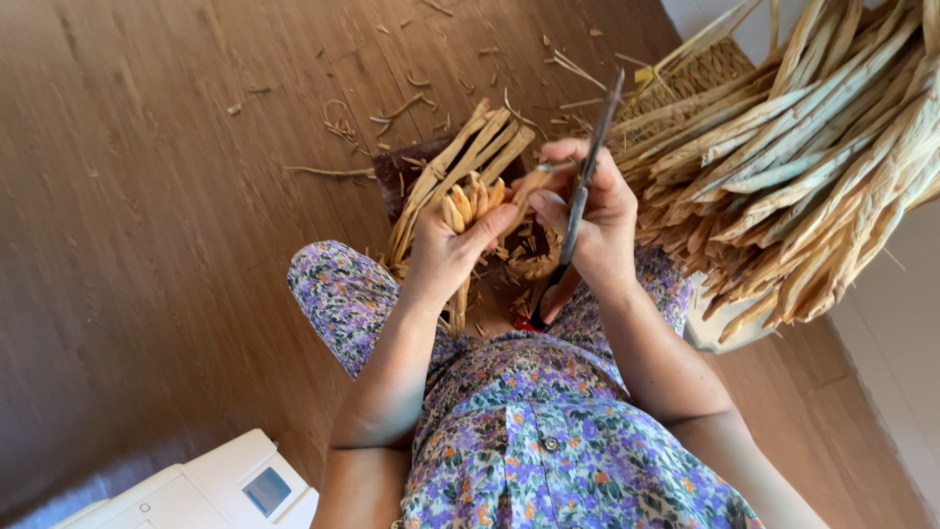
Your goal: The person sits on the floor and uses shears to trim the ends of a bundle of dried plant stems. They repeatedly cut the tips, gather the trimmed pieces, and place them into a woven basket. The person also handles a large bundle of stems, separating and arranging them.
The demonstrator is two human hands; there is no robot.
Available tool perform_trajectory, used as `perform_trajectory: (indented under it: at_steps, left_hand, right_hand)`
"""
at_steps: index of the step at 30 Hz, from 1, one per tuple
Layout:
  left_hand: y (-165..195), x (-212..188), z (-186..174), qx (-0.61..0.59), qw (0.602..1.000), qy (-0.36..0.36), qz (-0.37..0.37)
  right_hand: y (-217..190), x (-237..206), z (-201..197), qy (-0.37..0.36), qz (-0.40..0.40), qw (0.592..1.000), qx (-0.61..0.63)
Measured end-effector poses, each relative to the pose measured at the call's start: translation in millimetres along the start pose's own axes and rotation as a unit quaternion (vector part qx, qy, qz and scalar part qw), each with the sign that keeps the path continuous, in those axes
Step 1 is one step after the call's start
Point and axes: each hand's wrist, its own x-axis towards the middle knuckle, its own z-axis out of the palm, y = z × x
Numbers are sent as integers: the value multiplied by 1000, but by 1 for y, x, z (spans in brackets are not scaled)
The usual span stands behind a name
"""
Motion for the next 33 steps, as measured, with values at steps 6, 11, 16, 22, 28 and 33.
perform_trajectory:
  at_steps: [6, 11, 16, 22, 28, 33]
  left_hand:
    - [-2, -1, -2, -52, 993, 102, -4]
    - [-2, 1, -3, -76, 990, 119, 20]
    - [-4, 1, 1, -79, 989, 120, 25]
    - [-3, -3, 5, -23, 992, 107, 55]
    - [-5, -5, 13, -29, 991, 123, 48]
    - [-4, -3, 17, -34, 991, 119, 51]
  right_hand:
    - [4, -8, -3, -17, 0, 996, -85]
    - [7, -22, 4, -40, 89, 965, -245]
    - [5, -24, 9, -61, 125, 934, -330]
    - [0, -23, 14, -52, 73, 901, -425]
    - [3, -26, 18, -32, 46, 883, -466]
    - [7, -30, 16, -19, 53, 887, -458]
